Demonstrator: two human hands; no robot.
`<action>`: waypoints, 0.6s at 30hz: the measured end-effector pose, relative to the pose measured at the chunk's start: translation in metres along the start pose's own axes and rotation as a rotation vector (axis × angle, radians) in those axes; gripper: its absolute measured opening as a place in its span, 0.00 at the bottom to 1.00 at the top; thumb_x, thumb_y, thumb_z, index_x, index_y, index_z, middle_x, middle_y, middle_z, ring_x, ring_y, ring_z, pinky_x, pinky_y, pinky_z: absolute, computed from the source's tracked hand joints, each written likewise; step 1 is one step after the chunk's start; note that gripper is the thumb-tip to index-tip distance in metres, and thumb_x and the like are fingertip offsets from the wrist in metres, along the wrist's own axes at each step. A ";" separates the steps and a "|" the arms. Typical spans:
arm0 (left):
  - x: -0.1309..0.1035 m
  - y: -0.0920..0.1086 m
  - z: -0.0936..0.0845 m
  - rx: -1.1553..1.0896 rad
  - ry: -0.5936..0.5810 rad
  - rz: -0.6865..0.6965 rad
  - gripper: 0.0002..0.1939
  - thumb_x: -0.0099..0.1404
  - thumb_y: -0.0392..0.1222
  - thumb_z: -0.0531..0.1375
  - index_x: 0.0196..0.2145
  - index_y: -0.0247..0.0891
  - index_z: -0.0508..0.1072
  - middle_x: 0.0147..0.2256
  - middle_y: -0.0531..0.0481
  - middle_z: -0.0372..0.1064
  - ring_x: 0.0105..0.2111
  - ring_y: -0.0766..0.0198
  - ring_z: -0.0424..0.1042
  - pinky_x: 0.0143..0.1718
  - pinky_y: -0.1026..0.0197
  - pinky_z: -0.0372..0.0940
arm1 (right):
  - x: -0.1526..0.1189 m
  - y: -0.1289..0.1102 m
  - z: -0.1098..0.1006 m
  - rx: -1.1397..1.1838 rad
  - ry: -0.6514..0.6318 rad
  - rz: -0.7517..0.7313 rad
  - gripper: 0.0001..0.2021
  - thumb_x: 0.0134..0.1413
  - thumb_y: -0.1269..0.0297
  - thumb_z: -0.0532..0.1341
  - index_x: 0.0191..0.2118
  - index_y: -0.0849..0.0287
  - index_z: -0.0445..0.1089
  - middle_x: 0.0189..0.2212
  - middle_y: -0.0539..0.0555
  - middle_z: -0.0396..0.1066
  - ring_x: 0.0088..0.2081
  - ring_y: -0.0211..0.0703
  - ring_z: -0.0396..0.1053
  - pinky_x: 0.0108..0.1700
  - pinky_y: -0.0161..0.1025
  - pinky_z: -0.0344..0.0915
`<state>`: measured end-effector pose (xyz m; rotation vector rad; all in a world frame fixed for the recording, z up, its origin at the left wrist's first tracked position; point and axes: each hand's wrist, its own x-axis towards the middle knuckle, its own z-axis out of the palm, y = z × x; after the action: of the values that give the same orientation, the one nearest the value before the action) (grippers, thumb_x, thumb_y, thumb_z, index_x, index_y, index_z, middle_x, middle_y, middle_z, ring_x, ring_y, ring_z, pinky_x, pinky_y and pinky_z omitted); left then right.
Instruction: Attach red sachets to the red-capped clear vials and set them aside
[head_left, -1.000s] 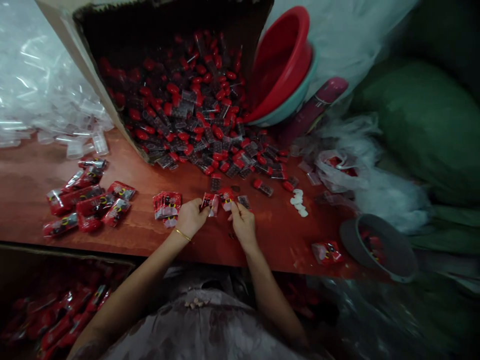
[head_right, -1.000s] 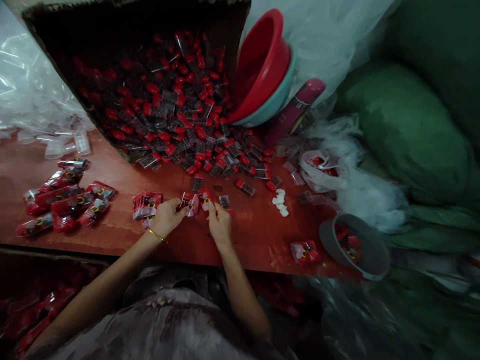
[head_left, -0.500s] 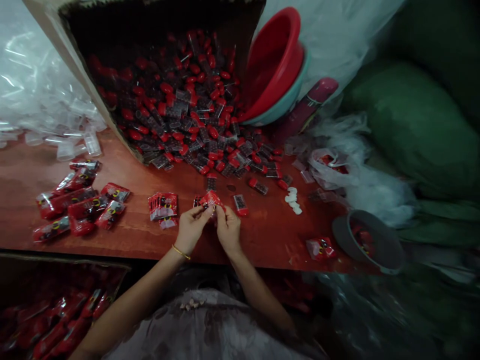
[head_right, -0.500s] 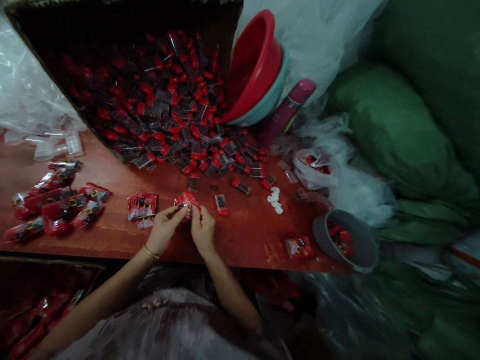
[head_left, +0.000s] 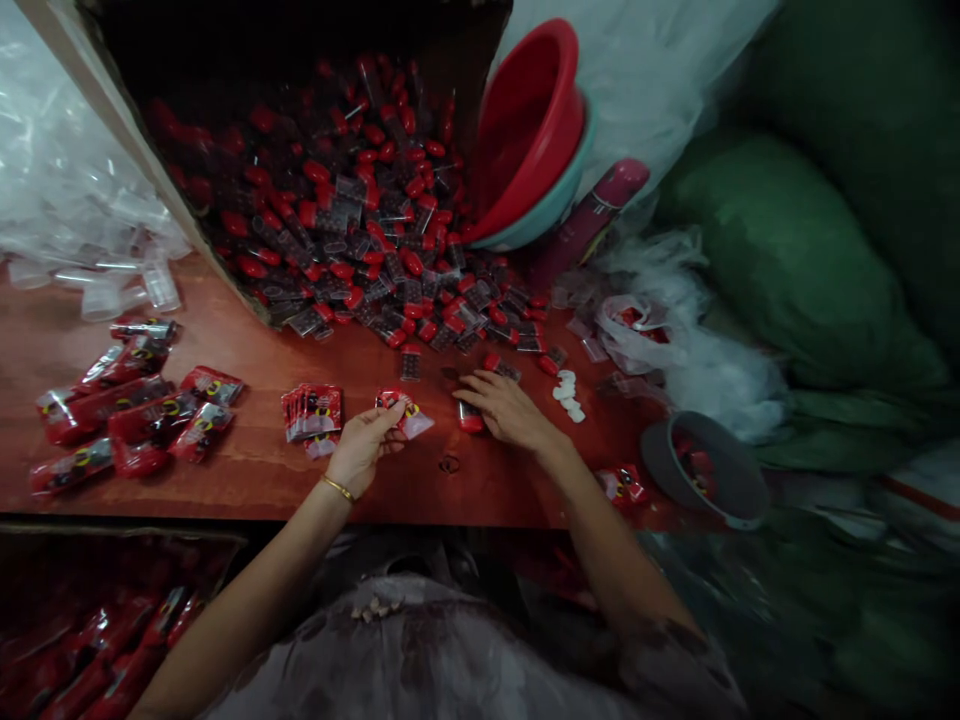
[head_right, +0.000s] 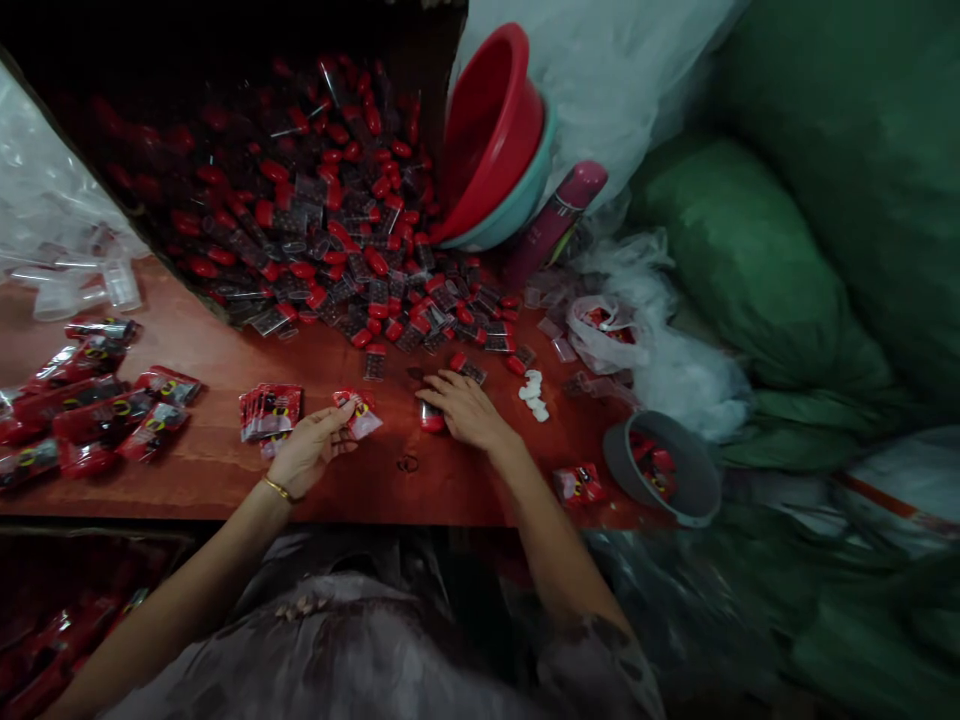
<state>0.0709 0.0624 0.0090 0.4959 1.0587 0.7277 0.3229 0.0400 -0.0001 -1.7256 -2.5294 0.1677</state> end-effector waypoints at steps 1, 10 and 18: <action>-0.001 -0.001 0.000 -0.003 0.000 -0.013 0.23 0.35 0.52 0.71 0.24 0.33 0.72 0.19 0.53 0.69 0.19 0.72 0.66 0.21 0.70 0.61 | -0.002 0.000 0.003 0.002 -0.003 -0.009 0.22 0.51 0.76 0.54 0.52 0.55 0.67 0.56 0.55 0.63 0.58 0.52 0.54 0.55 0.50 0.54; -0.003 -0.002 -0.001 -0.041 0.016 -0.016 0.24 0.32 0.52 0.72 0.23 0.33 0.71 0.19 0.54 0.68 0.19 0.71 0.67 0.22 0.69 0.59 | -0.039 -0.050 0.023 0.562 0.242 0.206 0.14 0.59 0.60 0.51 0.44 0.59 0.68 0.32 0.56 0.73 0.34 0.45 0.70 0.38 0.42 0.65; -0.009 -0.007 0.005 -0.004 -0.040 0.020 0.23 0.33 0.52 0.71 0.20 0.33 0.71 0.19 0.55 0.69 0.19 0.73 0.66 0.23 0.68 0.61 | -0.047 -0.102 0.012 1.150 0.212 0.412 0.12 0.53 0.55 0.55 0.32 0.59 0.69 0.17 0.46 0.61 0.18 0.32 0.58 0.19 0.29 0.55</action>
<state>0.0751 0.0508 0.0120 0.5165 1.0163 0.7344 0.2439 -0.0412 0.0015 -1.5189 -1.3355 1.1104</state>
